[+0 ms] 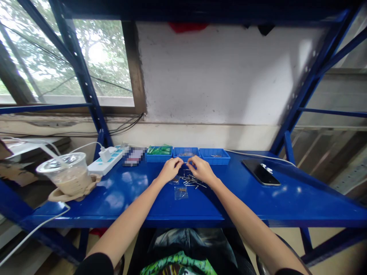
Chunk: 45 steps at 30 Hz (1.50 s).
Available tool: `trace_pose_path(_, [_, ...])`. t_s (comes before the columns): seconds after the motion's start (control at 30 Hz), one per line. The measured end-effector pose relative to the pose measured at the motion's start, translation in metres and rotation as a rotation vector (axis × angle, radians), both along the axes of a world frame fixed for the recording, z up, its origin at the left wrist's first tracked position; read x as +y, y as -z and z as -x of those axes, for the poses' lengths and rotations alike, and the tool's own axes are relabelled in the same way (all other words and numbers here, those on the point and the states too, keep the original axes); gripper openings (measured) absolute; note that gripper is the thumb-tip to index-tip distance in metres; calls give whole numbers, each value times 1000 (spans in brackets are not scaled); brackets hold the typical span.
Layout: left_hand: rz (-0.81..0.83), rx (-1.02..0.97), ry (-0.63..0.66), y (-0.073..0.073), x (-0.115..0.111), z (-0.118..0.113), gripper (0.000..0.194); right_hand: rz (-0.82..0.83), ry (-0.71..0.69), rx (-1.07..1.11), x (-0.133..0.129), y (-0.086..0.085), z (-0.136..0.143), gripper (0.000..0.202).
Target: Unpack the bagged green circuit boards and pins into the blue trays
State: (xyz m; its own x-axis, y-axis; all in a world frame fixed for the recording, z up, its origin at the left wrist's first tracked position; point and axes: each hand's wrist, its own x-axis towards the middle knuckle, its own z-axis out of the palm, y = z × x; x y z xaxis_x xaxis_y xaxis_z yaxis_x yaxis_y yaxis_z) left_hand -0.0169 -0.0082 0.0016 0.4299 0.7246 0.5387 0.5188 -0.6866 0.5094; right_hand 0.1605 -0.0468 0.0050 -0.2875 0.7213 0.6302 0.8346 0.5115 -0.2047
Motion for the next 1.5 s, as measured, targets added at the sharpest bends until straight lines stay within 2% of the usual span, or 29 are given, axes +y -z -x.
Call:
trace_pose_path(0.1, [40,16,7,0,-1,0,27,-4,6,-20,0,-2,0,16])
trace_pose_path(0.17, [88,54,-41,1,-2,0,32,-19,54,-8,3,-3,-4,19])
trace_pose_path(0.23, [126,138,-118,3,-3,-1,36,-52,175,55,8,-4,-15,22])
trace_pose_path(0.3, [140,238,-179,5,-5,-2,38,-78,352,152,14,-3,-31,25])
trace_pose_path(0.4, [137,333,-203,6,-7,-3,28,-40,586,263,21,0,-58,26])
trace_pose_path(0.5, [152,362,-196,5,-7,-4,13,45,701,312,24,4,-73,24])
trace_pose_path(0.57, [172,363,-188,4,-6,-3,14,86,722,316,25,6,-76,23])
trace_pose_path(0.73, [211,323,-205,3,-3,0,19,124,701,292,29,8,-72,24])
trace_pose_path(0.93, [228,341,-280,4,0,5,14,140,701,280,29,9,-73,26])
trace_pose_path(1.03, [214,348,-297,6,3,8,14,112,651,263,28,8,-71,28])
trace_pose_path(1.17, [193,322,-261,11,10,8,15,88,499,217,23,4,-56,28])
trace_pose_path(1.37, [97,108,-33,7,12,1,15,93,158,85,11,1,-18,23])
trace_pose_path(1.5, [127,15,12,2,8,-1,14,84,53,-12,6,4,-1,14])
